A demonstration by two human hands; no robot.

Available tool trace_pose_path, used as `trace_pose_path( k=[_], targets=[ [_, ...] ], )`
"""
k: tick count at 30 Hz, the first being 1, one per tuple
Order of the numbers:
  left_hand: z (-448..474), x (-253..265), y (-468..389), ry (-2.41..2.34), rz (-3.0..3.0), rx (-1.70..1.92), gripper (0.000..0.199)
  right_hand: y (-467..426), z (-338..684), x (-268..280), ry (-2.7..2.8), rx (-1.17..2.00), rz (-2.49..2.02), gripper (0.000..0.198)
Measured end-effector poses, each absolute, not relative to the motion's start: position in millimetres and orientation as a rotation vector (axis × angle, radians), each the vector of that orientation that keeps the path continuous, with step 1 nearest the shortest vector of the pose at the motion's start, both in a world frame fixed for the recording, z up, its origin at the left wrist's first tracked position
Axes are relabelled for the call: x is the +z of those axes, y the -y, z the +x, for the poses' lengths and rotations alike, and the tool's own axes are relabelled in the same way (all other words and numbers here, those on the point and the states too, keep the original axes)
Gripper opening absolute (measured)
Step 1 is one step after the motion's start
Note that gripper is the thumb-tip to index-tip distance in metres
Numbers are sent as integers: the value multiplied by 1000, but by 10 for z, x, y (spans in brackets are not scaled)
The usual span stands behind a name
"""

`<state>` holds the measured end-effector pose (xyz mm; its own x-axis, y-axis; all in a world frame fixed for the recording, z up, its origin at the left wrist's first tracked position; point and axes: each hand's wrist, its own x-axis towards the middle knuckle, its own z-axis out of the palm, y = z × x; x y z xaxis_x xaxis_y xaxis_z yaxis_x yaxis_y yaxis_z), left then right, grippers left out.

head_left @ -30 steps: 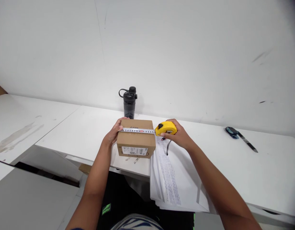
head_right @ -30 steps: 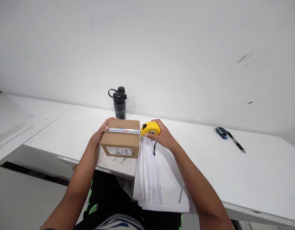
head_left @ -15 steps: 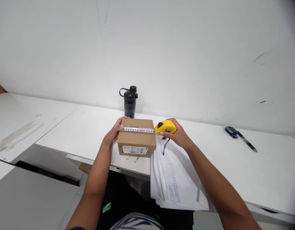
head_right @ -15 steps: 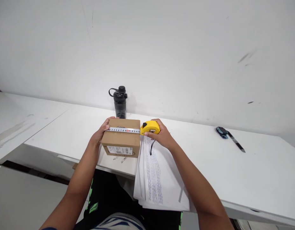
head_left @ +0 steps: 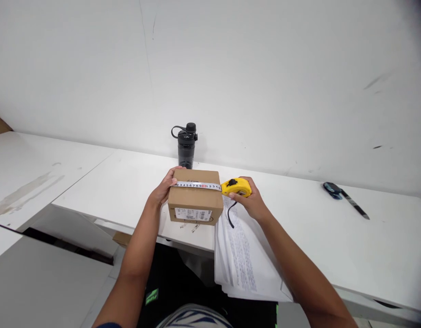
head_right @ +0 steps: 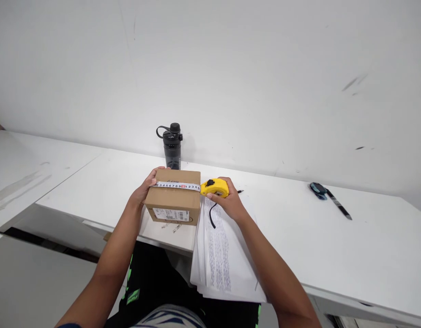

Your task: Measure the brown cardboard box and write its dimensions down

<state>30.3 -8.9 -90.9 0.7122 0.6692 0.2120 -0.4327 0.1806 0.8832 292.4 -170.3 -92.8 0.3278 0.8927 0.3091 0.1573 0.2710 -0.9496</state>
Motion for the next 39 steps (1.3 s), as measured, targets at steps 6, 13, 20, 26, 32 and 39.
trace_pose_path(
  k=[6, 13, 20, 26, 32, 39],
  targets=[
    [307, -908, 77, -268, 1146, 794, 59, 1678, 2916, -991, 1115, 685, -1176, 55],
    [311, -902, 83, -261, 1159, 788, 56, 1660, 2931, -1082, 1081, 735, -1135, 54],
    [316, -901, 80, -263, 1149, 788, 56, 1612, 2874, -1209, 989, 790, -1069, 59],
    [327, -881, 100, -266, 1160, 801, 57, 1613, 2839, -1230, 947, 826, -1045, 61],
    [329, -873, 110, -267, 1153, 803, 56, 1629, 2883, -1182, 972, 822, -1053, 58],
    [318, -902, 76, -259, 1159, 791, 54, 1683, 2999, -932, 1094, 800, -1103, 50]
  ],
)
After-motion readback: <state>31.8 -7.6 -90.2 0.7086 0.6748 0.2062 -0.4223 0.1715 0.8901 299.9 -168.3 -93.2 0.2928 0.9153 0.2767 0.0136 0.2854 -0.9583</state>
